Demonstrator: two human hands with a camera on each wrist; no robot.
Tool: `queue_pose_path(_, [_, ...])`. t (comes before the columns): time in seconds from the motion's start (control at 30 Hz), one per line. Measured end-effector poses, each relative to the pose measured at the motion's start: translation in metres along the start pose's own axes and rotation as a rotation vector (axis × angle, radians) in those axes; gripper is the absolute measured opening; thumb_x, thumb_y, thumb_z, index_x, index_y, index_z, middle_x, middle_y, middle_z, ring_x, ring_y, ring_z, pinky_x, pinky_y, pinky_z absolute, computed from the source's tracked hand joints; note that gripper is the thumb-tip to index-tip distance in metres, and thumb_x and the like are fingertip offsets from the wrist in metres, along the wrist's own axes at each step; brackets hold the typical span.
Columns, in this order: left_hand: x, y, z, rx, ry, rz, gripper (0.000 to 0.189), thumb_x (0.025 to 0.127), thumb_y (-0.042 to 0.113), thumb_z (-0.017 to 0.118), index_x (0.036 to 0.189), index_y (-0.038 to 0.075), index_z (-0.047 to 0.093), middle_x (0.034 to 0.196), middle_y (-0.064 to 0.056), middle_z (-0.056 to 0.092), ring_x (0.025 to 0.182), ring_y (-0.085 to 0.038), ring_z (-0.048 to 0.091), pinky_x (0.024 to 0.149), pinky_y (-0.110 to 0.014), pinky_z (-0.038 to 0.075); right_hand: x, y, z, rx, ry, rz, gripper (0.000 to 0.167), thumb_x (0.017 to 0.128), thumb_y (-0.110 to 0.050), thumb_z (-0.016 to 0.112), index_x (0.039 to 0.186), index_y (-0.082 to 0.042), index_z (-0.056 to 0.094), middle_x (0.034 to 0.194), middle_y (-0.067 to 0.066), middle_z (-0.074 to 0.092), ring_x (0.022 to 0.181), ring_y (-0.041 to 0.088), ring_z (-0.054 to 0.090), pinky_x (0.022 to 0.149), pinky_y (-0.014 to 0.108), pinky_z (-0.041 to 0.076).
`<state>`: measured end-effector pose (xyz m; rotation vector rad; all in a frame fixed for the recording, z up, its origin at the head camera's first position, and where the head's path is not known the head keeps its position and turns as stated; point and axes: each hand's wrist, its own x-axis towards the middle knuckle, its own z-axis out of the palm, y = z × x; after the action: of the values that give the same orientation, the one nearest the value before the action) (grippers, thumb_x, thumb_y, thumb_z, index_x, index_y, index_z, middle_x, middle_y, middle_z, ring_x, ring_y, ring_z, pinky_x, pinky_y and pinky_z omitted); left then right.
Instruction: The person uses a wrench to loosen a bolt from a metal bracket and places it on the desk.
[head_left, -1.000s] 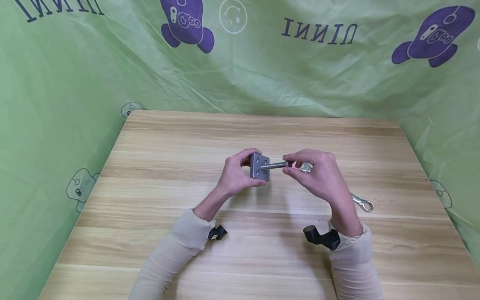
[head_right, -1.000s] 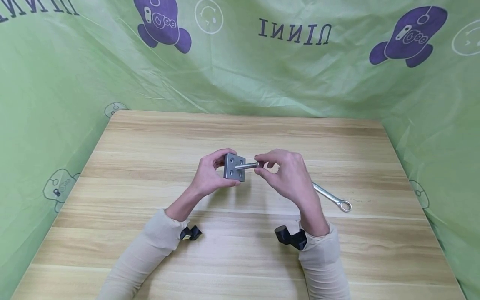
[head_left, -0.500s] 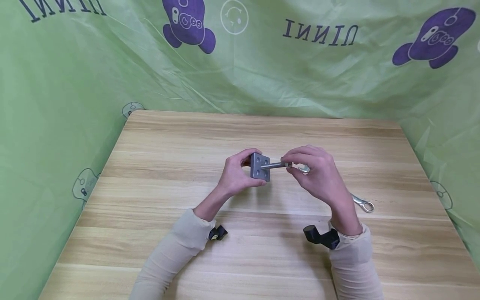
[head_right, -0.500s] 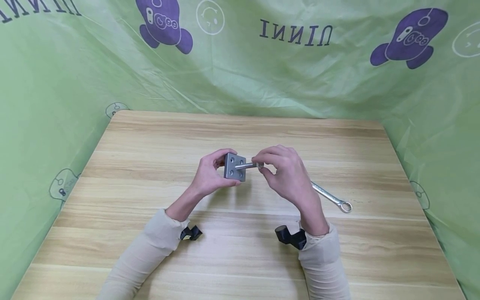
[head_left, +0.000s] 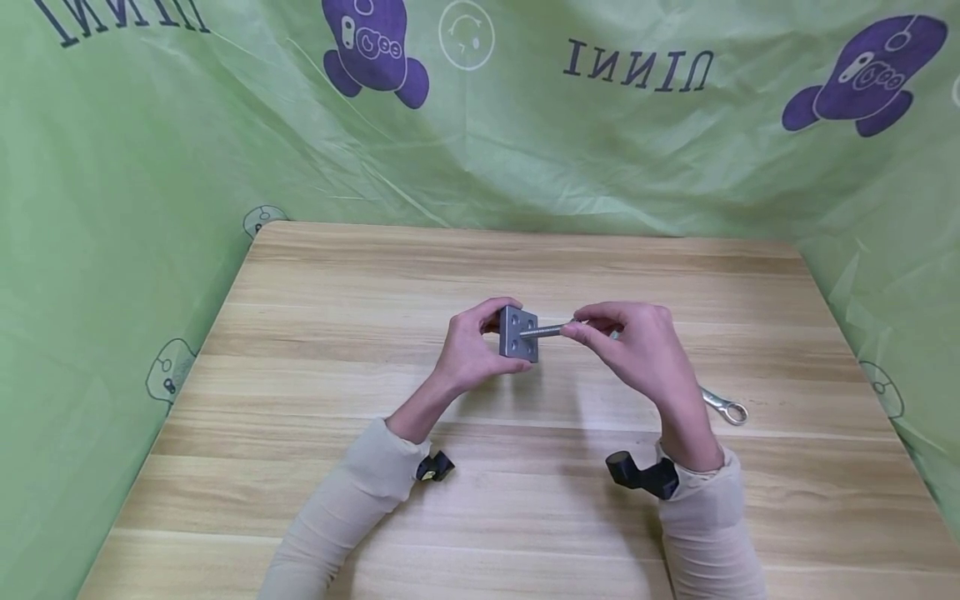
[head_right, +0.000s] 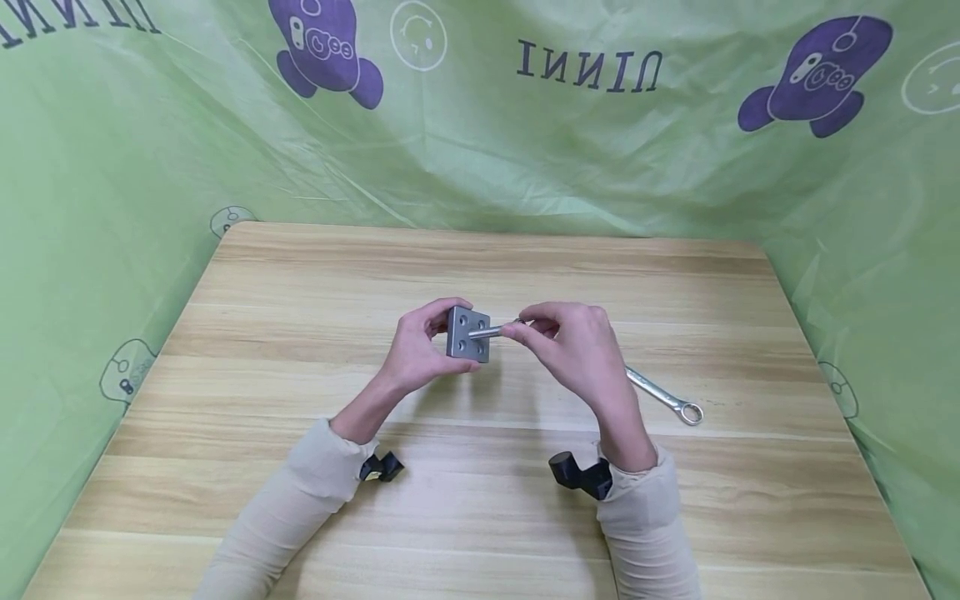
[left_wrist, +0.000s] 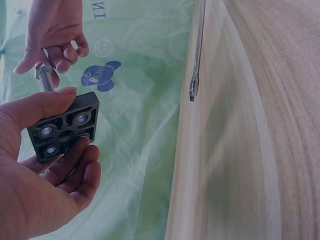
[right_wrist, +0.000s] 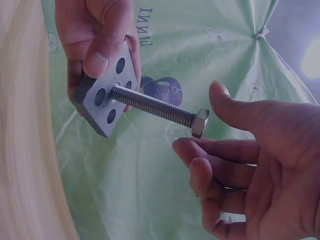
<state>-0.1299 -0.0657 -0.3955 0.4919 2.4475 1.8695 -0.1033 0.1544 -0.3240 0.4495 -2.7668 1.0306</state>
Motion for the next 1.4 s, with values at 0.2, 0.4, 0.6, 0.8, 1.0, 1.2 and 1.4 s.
queue_pose_path(0.2, [0.000, 0.000, 0.000, 0.012, -0.001, 0.005, 0.073, 0.057, -0.003, 0.090, 0.125, 0.003, 0.063, 0.113, -0.019, 0.072, 0.098, -0.031, 0.069, 0.093, -0.047, 0.057, 0.001, 0.000, 0.003, -0.011, 0.020, -0.018, 0.016, 0.086, -0.023, 0.079, 0.091, -0.008, 0.081, 0.078, 0.006, 0.077, 0.064, 0.010, 0.062, 0.052, 0.020, 0.041])
queue_pose_path(0.4, [0.000, 0.000, 0.000, 0.022, -0.003, 0.016, 0.073, 0.057, -0.002, 0.091, 0.125, 0.003, 0.063, 0.112, -0.019, 0.073, 0.097, -0.030, 0.070, 0.092, -0.047, 0.057, 0.000, 0.000, 0.003, -0.014, 0.049, -0.058, 0.016, 0.083, -0.019, 0.081, 0.092, -0.006, 0.081, 0.079, 0.007, 0.078, 0.066, 0.011, 0.061, 0.049, 0.020, 0.038])
queue_pose_path(0.6, [0.000, 0.000, 0.000, 0.027, -0.008, 0.011, 0.073, 0.058, -0.002, 0.091, 0.125, 0.002, 0.063, 0.112, -0.018, 0.073, 0.098, -0.029, 0.070, 0.092, -0.046, 0.057, -0.002, 0.002, 0.003, 0.001, 0.064, -0.120, 0.016, 0.080, -0.014, 0.083, 0.093, -0.005, 0.080, 0.080, 0.008, 0.078, 0.063, 0.010, 0.063, 0.048, 0.016, 0.038])
queue_pose_path(0.8, [0.000, 0.001, -0.001, 0.014, -0.013, 0.007, 0.074, 0.057, -0.002, 0.091, 0.125, 0.001, 0.062, 0.112, -0.019, 0.073, 0.097, -0.031, 0.070, 0.093, -0.048, 0.056, -0.001, 0.007, 0.004, -0.009, 0.119, -0.298, 0.019, 0.073, -0.005, 0.086, 0.091, -0.005, 0.080, 0.079, 0.005, 0.077, 0.070, 0.016, 0.070, 0.064, 0.007, 0.044])
queue_pose_path(1.0, [0.000, 0.001, -0.002, 0.007, -0.020, 0.002, 0.073, 0.058, -0.001, 0.090, 0.125, 0.002, 0.062, 0.112, -0.019, 0.073, 0.097, -0.029, 0.069, 0.092, -0.044, 0.057, 0.001, 0.011, 0.004, -0.012, 0.139, -0.456, 0.022, 0.070, 0.001, 0.087, 0.090, -0.005, 0.080, 0.082, 0.005, 0.079, 0.072, 0.016, 0.072, 0.071, 0.011, 0.051])
queue_pose_path(1.2, [0.001, 0.001, -0.002, -0.018, -0.021, 0.005, 0.073, 0.057, -0.003, 0.090, 0.125, 0.000, 0.062, 0.112, -0.020, 0.072, 0.096, -0.030, 0.069, 0.092, -0.047, 0.056, 0.001, 0.012, 0.003, -0.008, 0.144, -0.523, 0.026, 0.067, 0.003, 0.087, 0.091, -0.003, 0.079, 0.086, 0.007, 0.079, 0.078, 0.020, 0.074, 0.071, 0.019, 0.055])
queue_pose_path(1.4, [0.001, 0.000, -0.003, -0.042, -0.023, -0.009, 0.073, 0.057, -0.004, 0.090, 0.124, 0.001, 0.062, 0.113, -0.019, 0.072, 0.095, -0.028, 0.067, 0.091, -0.048, 0.056, 0.001, 0.011, 0.003, -0.028, 0.163, -0.571, 0.029, 0.063, 0.009, 0.087, 0.089, -0.003, 0.079, 0.086, 0.005, 0.079, 0.081, 0.019, 0.072, 0.077, 0.026, 0.055])
